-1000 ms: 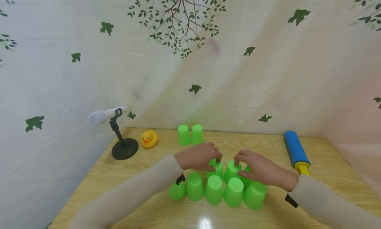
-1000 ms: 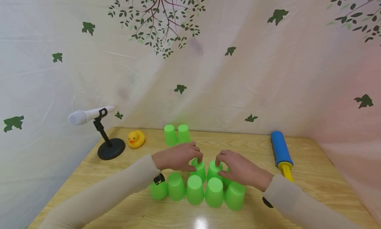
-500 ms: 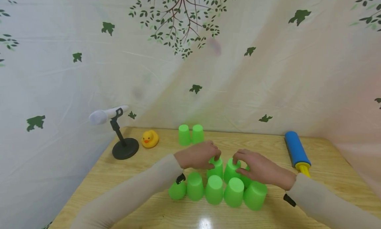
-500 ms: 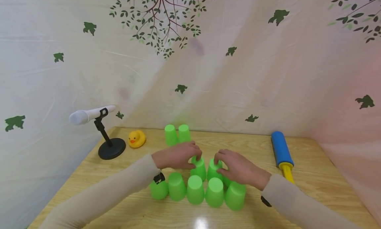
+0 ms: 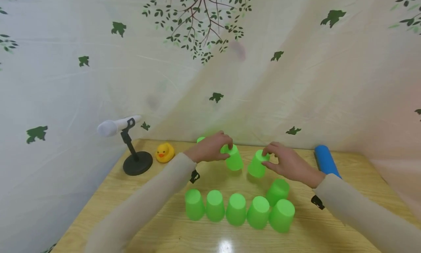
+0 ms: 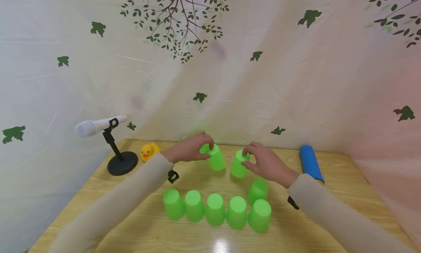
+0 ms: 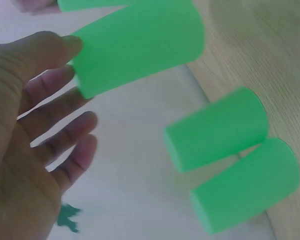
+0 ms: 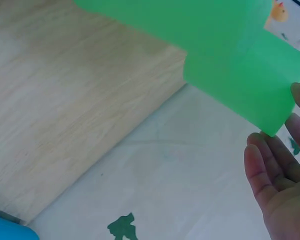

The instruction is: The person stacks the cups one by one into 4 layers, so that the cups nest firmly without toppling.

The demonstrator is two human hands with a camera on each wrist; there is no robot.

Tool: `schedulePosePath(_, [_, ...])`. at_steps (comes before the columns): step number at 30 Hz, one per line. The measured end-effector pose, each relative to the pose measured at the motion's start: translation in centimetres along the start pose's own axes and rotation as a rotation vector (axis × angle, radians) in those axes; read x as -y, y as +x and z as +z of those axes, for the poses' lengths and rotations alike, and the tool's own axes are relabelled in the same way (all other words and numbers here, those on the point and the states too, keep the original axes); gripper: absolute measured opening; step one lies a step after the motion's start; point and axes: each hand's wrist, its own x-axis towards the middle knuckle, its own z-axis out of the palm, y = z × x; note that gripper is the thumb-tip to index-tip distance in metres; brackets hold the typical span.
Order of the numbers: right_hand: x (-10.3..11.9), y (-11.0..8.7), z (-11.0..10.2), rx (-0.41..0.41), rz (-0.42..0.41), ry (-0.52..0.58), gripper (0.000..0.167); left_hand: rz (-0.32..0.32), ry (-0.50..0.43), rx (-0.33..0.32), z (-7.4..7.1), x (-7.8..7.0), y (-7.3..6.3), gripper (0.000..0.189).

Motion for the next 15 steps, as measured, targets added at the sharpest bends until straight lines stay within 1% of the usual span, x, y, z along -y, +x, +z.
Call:
schedulePosePath(4, [-0.9, 1.1, 0.1, 0.005, 0.031, 0.011, 0.021, -0.022, 0.000, -0.032, 0.4, 1.0, 1.0, 0.018])
schedulePosePath(8, [-2.0, 2.4, 0.4, 0.018, 0.071, 0.032, 0.021, -0.043, 0.010, -0.039, 1.0, 1.6, 2.1, 0.019])
schedulePosePath(15, [-3.3, 4.2, 1.0, 0.069, 0.147, 0.061, 0.020, -0.116, 0.000, -0.005, 2.3, 2.0, 4.2, 0.021])
